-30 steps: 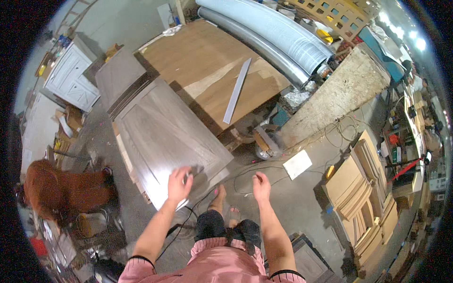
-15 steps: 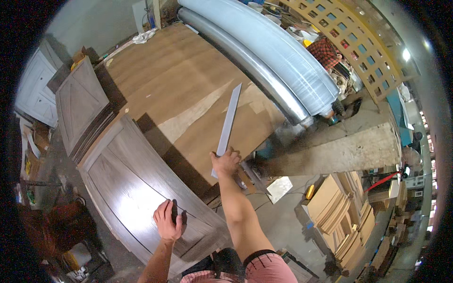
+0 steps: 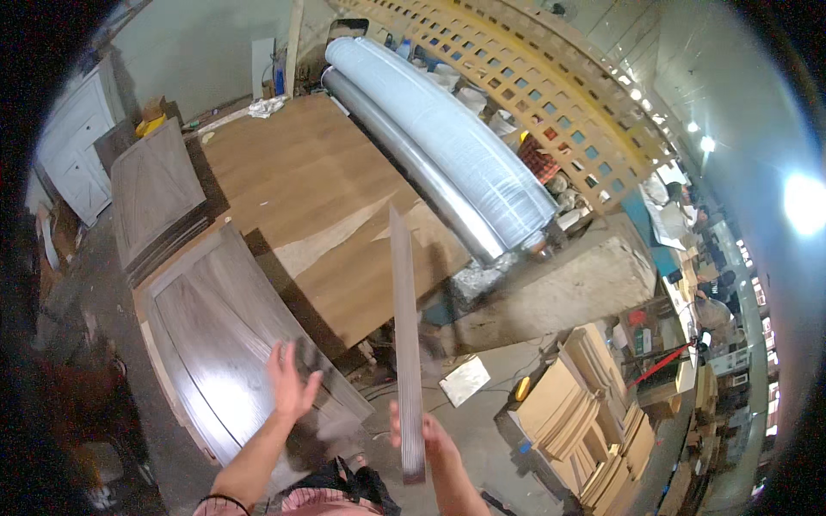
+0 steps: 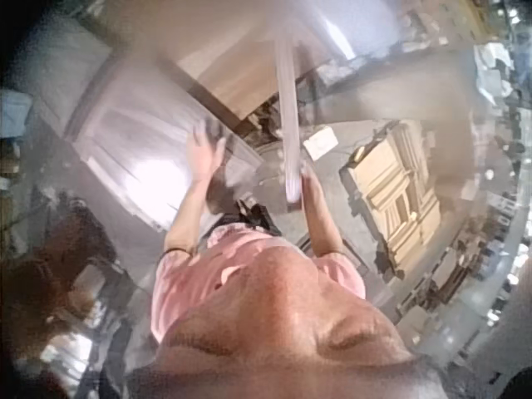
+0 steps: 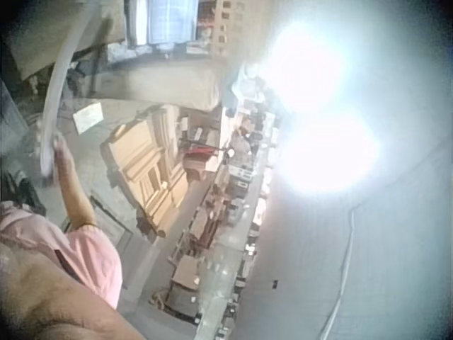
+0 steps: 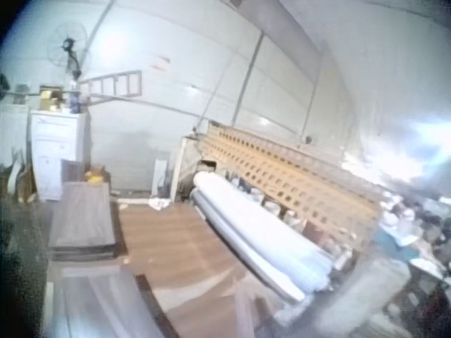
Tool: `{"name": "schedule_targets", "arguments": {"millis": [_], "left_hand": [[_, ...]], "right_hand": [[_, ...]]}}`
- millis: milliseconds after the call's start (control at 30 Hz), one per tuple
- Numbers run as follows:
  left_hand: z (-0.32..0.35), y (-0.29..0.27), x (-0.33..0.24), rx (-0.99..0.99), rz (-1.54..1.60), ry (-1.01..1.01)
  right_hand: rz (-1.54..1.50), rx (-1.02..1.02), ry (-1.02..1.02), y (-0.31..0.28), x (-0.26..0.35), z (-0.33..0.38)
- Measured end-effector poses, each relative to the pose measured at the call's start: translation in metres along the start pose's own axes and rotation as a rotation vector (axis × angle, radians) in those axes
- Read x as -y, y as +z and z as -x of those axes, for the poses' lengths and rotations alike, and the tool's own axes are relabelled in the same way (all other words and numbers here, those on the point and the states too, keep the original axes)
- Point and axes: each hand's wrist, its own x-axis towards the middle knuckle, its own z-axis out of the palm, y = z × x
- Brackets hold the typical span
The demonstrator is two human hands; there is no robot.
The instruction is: The person pulls a pallet jack through a workshop, carries a bucket, moves a floor fan, and fits wooden trim strips onto cabinet panels by hand.
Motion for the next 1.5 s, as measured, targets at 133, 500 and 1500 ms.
{"name": "schedule_targets", "arguments": {"millis": [133,500,1500], "left_hand": [[-0.037,-0.044,-0.158,0.262,-0.031,0.828],[0.051,-0.104,-0.288,0.214,-0.080,1.473],[0.140,-0.183,-0.274,0.064,-0.217,1.166]], "right_hand": [[-0.029,0.050,0.082,0.029,-0.010,0.113],[1.379,-0.860,-0.517,0.118,-0.014,0.277],[2.028,-0.754,-0.868,0.056,-0.059,0.324]]}}
